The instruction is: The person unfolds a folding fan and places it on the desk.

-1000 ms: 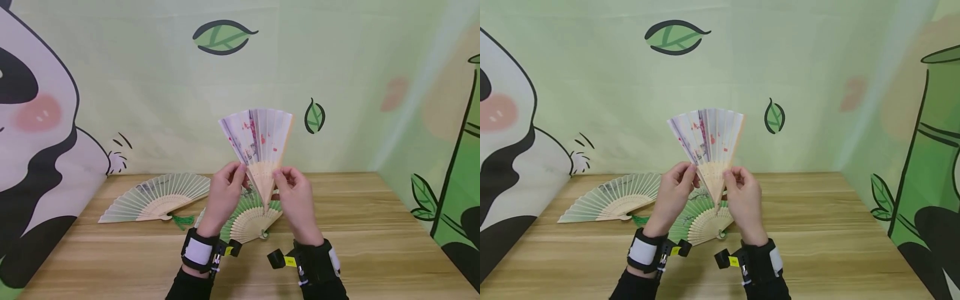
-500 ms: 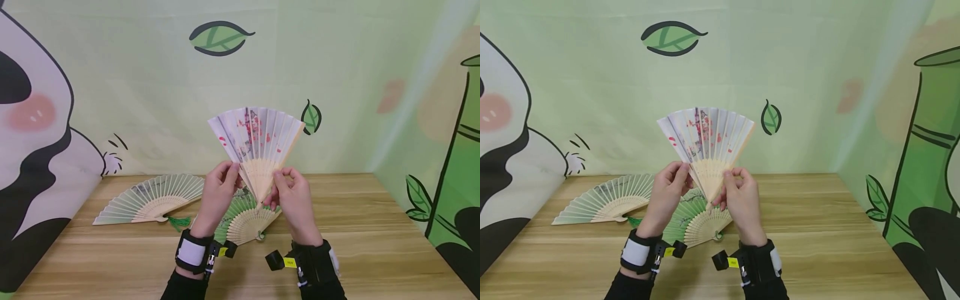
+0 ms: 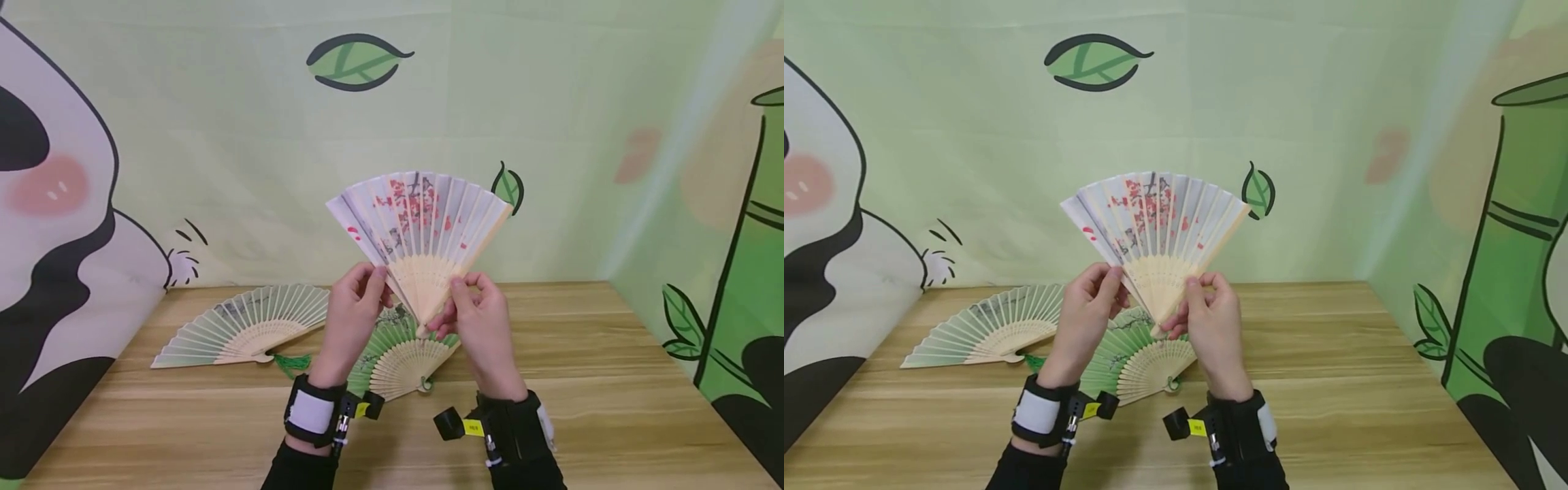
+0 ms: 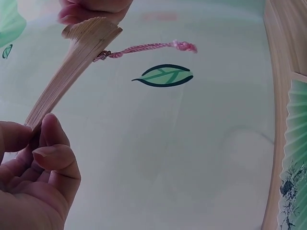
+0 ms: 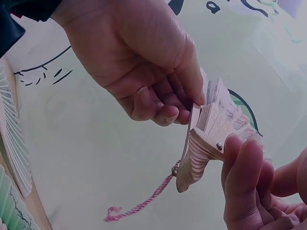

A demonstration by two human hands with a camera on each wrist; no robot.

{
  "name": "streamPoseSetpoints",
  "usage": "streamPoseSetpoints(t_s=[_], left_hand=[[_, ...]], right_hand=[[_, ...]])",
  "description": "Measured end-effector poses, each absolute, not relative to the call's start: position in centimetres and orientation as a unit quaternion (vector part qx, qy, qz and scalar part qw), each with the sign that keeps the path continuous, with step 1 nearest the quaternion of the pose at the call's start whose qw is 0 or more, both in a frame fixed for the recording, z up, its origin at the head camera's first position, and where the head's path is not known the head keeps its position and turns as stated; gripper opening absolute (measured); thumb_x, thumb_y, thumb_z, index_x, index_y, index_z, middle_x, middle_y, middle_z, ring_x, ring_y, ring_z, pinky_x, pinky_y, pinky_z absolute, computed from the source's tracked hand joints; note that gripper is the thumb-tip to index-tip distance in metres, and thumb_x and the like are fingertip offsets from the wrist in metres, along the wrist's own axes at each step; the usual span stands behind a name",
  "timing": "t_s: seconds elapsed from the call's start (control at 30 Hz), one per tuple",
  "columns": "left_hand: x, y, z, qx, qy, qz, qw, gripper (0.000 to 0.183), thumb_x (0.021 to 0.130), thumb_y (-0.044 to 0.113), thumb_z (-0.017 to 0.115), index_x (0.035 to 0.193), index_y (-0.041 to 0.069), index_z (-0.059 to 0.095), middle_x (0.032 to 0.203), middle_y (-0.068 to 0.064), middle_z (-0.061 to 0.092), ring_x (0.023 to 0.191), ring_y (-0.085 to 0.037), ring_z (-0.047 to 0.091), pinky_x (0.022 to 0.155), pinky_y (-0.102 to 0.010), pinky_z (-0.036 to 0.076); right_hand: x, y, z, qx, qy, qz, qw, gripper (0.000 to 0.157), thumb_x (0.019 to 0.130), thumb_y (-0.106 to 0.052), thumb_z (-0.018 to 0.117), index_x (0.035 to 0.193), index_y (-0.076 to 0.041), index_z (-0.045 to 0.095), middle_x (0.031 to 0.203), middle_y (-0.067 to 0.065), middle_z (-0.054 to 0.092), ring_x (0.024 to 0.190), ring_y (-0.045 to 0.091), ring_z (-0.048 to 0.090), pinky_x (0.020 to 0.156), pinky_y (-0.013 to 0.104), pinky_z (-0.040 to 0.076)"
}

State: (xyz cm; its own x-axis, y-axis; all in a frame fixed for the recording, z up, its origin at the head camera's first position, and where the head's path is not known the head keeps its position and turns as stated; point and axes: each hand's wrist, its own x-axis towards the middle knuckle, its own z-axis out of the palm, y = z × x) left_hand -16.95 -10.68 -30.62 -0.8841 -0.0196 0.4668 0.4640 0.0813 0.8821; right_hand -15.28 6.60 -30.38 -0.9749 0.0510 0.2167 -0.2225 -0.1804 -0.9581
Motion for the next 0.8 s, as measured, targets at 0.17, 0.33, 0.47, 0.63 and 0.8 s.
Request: streamPoseSetpoints(t_s=[0.17, 0.33, 0.47, 0.63, 0.8], left_hand=[[-16.88, -10.67, -30.56, -0.155, -0.718, -0.649, 0.197, 0.024, 0.104, 0.023, 0.053, 0.096, 0.003, 0.062, 0.074, -0.01, 0.057, 0.064, -0.023, 0.054, 0.051, -0.023, 0.038], [-16.83, -10.58, -30.47, -0.159, -0.716, -0.647, 0.206, 0.023, 0.104, 0.022, 0.054, 0.095, 0.002, 0.063, 0.071, -0.009, 0.059, 0.057, -0.024, 0.053, 0.046, -0.023, 0.037], [-16.86, -10.56, -30.48, -0.163, -0.713, -0.649, 0.207, 0.022, 0.103, 0.02, 0.055, 0.094, 0.001, 0.063, 0.07, -0.008, 0.06, 0.055, -0.025, 0.053, 0.045, -0.022, 0.037], [-16.9, -10.66, -30.6, -0.167, -0.716, -0.647, 0.204, 0.018, 0.104, 0.018, 0.053, 0.098, 0.004, 0.063, 0.073, -0.005, 0.063, 0.057, -0.024, 0.056, 0.045, -0.024, 0.039], [-16.95, -10.68, -30.64, -0.188, -0.702, -0.657, 0.2, 0.017, 0.105, 0.016, 0.051, 0.103, 0.002, 0.06, 0.08, -0.004, 0.066, 0.069, -0.025, 0.065, 0.053, -0.031, 0.051]], right_hand=[[-15.27, 6.6, -30.44, 0.065, -0.641, 0.759, 0.097, 0.018, 0.107, -0.018, 0.045, 0.109, 0.0, 0.045, 0.073, 0.018, 0.053, 0.059, 0.032, 0.063, 0.05, 0.036, 0.052], [-15.29, 6.62, -30.48, 0.06, -0.65, 0.749, 0.11, 0.018, 0.107, -0.018, 0.043, 0.109, 0.0, 0.044, 0.074, 0.018, 0.053, 0.061, 0.033, 0.064, 0.053, 0.04, 0.054], [-15.32, 6.58, -30.53, 0.062, -0.653, 0.745, 0.12, 0.019, 0.108, -0.019, 0.042, 0.107, 0.0, 0.043, 0.073, 0.019, 0.053, 0.061, 0.034, 0.064, 0.053, 0.041, 0.054], [-15.44, 6.59, -30.74, 0.06, -0.654, 0.742, 0.136, 0.022, 0.108, -0.022, 0.041, 0.107, -0.001, 0.042, 0.072, 0.019, 0.051, 0.061, 0.035, 0.063, 0.053, 0.041, 0.053], [-15.48, 6.58, -30.83, 0.054, -0.648, 0.744, 0.155, 0.023, 0.108, -0.025, 0.041, 0.106, -0.002, 0.041, 0.072, 0.018, 0.05, 0.061, 0.035, 0.063, 0.054, 0.041, 0.054]])
